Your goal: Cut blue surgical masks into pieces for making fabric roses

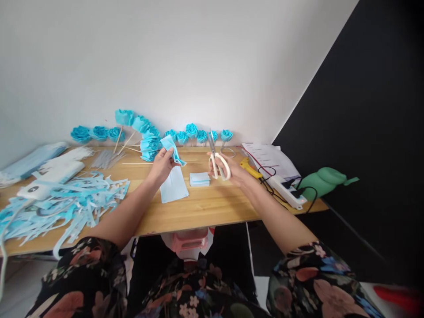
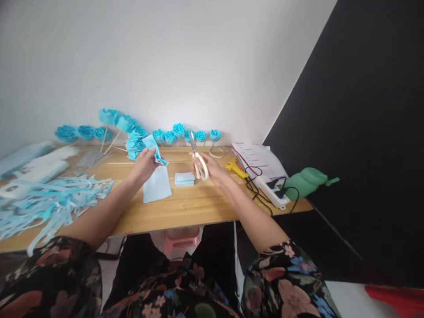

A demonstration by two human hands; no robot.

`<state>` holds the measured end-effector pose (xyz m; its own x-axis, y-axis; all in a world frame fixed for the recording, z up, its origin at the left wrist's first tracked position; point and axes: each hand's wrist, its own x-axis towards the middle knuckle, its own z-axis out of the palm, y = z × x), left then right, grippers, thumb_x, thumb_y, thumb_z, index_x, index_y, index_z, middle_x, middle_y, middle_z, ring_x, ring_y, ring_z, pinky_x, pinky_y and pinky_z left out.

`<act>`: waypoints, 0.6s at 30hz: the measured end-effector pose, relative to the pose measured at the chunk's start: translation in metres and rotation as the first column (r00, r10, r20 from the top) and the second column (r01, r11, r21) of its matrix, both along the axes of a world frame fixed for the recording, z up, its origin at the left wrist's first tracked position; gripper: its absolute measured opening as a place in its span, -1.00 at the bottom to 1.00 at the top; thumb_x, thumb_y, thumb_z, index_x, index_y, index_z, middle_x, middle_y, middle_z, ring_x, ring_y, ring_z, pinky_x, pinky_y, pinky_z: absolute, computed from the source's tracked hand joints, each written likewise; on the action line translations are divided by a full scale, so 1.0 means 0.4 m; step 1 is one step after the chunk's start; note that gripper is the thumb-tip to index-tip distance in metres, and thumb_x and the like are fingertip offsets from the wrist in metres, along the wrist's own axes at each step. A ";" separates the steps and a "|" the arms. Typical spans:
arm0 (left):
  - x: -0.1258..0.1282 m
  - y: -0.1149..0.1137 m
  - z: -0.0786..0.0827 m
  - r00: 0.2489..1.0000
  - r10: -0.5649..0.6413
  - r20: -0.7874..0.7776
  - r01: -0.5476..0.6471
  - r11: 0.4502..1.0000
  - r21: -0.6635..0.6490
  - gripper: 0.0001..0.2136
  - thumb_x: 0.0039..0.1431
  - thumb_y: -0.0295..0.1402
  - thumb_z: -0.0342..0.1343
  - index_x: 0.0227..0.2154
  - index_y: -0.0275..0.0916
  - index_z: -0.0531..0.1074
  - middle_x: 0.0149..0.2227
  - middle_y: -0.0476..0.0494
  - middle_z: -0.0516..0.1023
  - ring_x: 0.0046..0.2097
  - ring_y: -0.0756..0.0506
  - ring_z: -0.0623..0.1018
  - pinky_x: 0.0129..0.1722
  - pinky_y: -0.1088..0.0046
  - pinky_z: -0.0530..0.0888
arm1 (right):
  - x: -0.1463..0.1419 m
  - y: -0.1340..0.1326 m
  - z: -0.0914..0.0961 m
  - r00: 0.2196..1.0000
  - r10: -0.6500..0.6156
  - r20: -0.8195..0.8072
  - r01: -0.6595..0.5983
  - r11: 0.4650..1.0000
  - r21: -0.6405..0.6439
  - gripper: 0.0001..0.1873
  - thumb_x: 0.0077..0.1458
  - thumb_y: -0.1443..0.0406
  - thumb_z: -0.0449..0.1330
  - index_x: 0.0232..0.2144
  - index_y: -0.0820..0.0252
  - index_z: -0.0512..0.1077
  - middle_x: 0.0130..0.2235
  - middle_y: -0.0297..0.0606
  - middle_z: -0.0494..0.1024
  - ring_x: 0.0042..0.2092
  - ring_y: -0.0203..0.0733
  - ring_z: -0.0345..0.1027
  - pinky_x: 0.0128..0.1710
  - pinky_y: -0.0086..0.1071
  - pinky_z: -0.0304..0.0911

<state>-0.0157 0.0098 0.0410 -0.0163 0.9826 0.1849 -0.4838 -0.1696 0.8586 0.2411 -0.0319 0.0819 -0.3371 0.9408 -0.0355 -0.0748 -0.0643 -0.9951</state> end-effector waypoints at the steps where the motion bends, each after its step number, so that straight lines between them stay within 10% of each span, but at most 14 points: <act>1: 0.000 -0.001 0.002 1.000 -0.005 0.009 0.005 1.000 0.000 -0.62 -0.03 -0.13 0.41 -0.32 -0.20 0.37 -0.52 0.11 0.43 -0.49 0.03 0.51 -0.49 0.50 0.54 | -0.012 -0.016 0.004 0.997 0.050 -0.053 -0.051 0.998 -0.021 -0.49 0.09 0.02 0.36 0.02 0.10 0.45 -0.29 -0.29 0.55 -0.29 -0.25 0.46 -0.18 -0.28 0.51; 7: 0.003 -0.014 0.014 0.999 -0.048 0.002 0.048 0.999 0.021 -0.65 -0.10 -0.29 0.45 -0.30 -0.23 0.44 -0.45 0.10 0.46 -0.48 0.06 0.45 -0.43 0.49 0.51 | -0.050 0.000 0.010 0.973 -0.013 0.231 -0.013 0.994 0.110 -0.47 0.18 -0.04 0.23 0.05 0.14 0.44 -0.21 -0.20 0.59 -0.30 -0.21 0.48 -0.30 -0.32 0.46; 9: 0.006 -0.019 0.015 0.998 -0.046 -0.032 0.046 0.999 0.014 -0.65 -0.11 -0.30 0.45 -0.28 -0.24 0.47 -0.42 0.07 0.49 -0.46 0.05 0.44 -0.44 0.52 0.46 | -0.027 0.032 0.002 0.790 -0.244 0.562 0.078 0.950 0.303 -0.49 0.16 0.05 0.27 0.09 0.14 0.43 -0.15 -0.17 0.62 -0.23 -0.13 0.51 -0.26 -0.30 0.43; 11: 0.010 -0.022 0.017 0.998 -0.041 -0.053 0.043 0.999 0.027 -0.65 -0.11 -0.29 0.45 -0.27 -0.25 0.49 -0.39 0.04 0.53 -0.42 0.04 0.45 -0.42 0.53 0.43 | 0.010 0.060 -0.012 0.436 -0.442 0.784 0.002 0.872 0.490 -0.44 0.13 0.17 0.30 0.16 0.15 0.40 0.03 -0.08 0.60 -0.01 0.01 0.51 -0.08 -0.22 0.40; 13: 0.013 -0.024 0.019 0.997 -0.048 -0.057 0.050 0.998 0.039 -0.64 -0.13 -0.29 0.46 -0.27 -0.25 0.51 -0.38 0.03 0.54 -0.41 0.03 0.46 -0.41 0.53 0.42 | 0.051 0.075 -0.025 0.157 -0.394 0.906 -0.113 0.904 0.413 -0.43 0.18 0.20 0.24 0.22 0.21 0.36 0.06 0.01 0.60 0.05 0.10 0.51 -0.04 -0.19 0.37; 18: 0.023 -0.035 0.021 0.993 -0.078 -0.085 0.082 0.996 0.045 -0.62 -0.16 -0.26 0.48 -0.26 -0.25 0.54 -0.36 -0.02 0.59 -0.38 -0.02 0.52 -0.35 0.48 0.45 | 0.066 0.080 0.000 0.008 -0.307 0.952 -0.168 0.938 0.304 -0.55 0.24 0.14 0.21 0.08 0.28 0.50 0.03 0.15 0.61 0.10 0.23 0.48 0.03 -0.11 0.33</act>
